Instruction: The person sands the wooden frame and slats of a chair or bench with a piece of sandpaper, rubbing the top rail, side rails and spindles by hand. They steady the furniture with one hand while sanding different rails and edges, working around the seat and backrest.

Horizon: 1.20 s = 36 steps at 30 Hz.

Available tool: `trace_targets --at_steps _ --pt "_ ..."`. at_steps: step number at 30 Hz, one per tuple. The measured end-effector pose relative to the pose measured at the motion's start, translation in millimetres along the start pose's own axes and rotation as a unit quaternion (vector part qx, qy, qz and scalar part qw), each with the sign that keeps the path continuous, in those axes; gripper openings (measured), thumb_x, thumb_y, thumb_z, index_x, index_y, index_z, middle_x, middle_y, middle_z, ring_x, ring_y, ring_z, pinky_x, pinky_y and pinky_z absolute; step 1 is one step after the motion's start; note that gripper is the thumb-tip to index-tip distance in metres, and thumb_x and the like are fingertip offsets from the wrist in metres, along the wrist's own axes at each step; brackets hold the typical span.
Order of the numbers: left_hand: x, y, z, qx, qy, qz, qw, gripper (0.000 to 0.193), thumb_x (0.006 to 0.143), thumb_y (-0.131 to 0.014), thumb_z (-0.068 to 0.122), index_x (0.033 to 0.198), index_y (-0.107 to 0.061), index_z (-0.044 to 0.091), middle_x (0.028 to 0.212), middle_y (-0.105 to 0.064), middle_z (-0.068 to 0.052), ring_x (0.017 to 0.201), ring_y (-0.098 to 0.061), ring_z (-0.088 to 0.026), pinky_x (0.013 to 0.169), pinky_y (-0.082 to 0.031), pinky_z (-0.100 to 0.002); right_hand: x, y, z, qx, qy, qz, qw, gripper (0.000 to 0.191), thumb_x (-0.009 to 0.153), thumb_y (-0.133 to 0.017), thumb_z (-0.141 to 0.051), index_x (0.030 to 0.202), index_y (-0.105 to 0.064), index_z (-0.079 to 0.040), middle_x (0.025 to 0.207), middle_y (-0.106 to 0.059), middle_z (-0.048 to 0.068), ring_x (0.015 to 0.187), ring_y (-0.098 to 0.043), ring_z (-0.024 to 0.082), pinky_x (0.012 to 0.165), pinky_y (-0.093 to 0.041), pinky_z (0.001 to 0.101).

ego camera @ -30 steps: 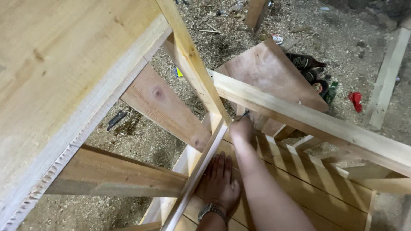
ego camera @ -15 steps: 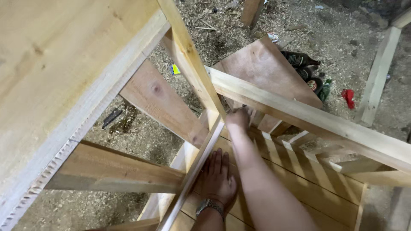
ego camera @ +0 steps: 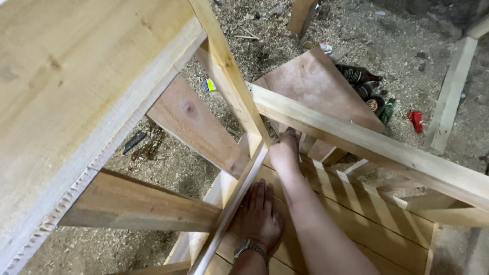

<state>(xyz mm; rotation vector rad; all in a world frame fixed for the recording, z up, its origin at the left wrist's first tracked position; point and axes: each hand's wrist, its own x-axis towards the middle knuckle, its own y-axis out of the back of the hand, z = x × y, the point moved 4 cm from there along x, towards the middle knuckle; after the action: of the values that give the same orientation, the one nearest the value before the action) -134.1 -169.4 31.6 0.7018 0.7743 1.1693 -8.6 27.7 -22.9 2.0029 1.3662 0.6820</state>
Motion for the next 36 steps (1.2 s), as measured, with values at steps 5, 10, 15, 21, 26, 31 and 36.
trace_targets --at_steps 5,10,15,21,26,31,36 --pt "0 -1 0 0.001 0.030 -0.036 0.999 0.078 0.087 -0.054 0.033 0.157 -0.027 0.013 0.169 -0.015 -0.009 0.155 -0.012 -0.031 0.122 -0.010 -0.050 5 4 -4 -0.027 -0.095 -0.039 0.994 0.040 0.088 -0.059 -0.006 0.127 -0.055 0.005 0.117 -0.066 0.029 0.111 -0.065 0.042 0.095 -0.052 0.0452" --pt "3 4 1 0.006 0.007 -0.010 1.000 0.081 0.087 -0.055 0.035 0.158 -0.025 0.011 0.168 -0.015 -0.011 0.154 -0.011 -0.033 0.122 -0.009 -0.050 -16 28 -34 0.087 0.179 0.102 0.975 0.074 0.079 -0.057 0.006 0.149 -0.033 0.016 0.143 -0.041 0.044 0.133 -0.039 0.055 0.110 -0.033 0.0512" --pt "-1 0 -1 0.005 0.014 -0.033 0.999 0.080 0.087 -0.053 0.034 0.158 -0.026 0.010 0.168 -0.016 -0.012 0.154 -0.011 -0.032 0.123 -0.008 -0.049 -4 39 -47 0.046 -0.014 0.003 0.999 0.054 0.092 -0.054 -0.004 0.145 -0.046 0.005 0.144 -0.049 0.031 0.137 -0.046 0.044 0.116 -0.037 0.0437" --pt "1 5 1 0.008 -0.010 0.012 1.000 0.079 0.085 -0.054 0.035 0.156 -0.030 0.007 0.167 -0.019 -0.013 0.154 -0.014 -0.032 0.123 -0.007 -0.049 -26 79 -86 0.029 0.078 -0.004 0.997 0.056 0.096 -0.052 -0.002 0.150 -0.040 0.006 0.156 -0.040 0.029 0.148 -0.036 0.041 0.123 -0.031 0.0444" --pt "2 11 3 0.025 0.026 -0.050 0.998 0.080 0.085 -0.051 0.037 0.157 -0.027 0.009 0.168 -0.015 -0.011 0.155 -0.012 -0.029 0.124 -0.005 -0.046 -66 111 -119 0.060 0.053 -0.113 0.990 0.074 0.090 -0.043 0.010 0.159 -0.018 0.002 0.167 -0.017 0.023 0.153 -0.018 0.036 0.121 -0.024 0.0385" --pt "1 17 7 0.032 0.018 -0.049 0.998 0.081 0.087 -0.050 0.036 0.158 -0.023 0.010 0.168 -0.013 -0.012 0.154 -0.010 -0.028 0.123 -0.005 -0.046 -106 171 -152 0.066 0.063 -0.111 0.990 0.069 0.096 -0.036 0.000 0.164 -0.026 -0.008 0.165 -0.038 0.015 0.139 -0.048 0.027 0.118 -0.046 0.0336" --pt "2 13 5 0.034 0.013 -0.032 0.999 0.079 0.087 -0.050 0.037 0.157 -0.025 0.010 0.168 -0.016 -0.011 0.155 -0.012 -0.025 0.124 -0.006 -0.045 -77 225 -146 -0.358 0.165 0.037 0.918 0.078 0.083 -0.047 -0.005 0.159 -0.025 -0.002 0.168 -0.024 0.016 0.150 -0.026 0.026 0.120 -0.011 0.0535"
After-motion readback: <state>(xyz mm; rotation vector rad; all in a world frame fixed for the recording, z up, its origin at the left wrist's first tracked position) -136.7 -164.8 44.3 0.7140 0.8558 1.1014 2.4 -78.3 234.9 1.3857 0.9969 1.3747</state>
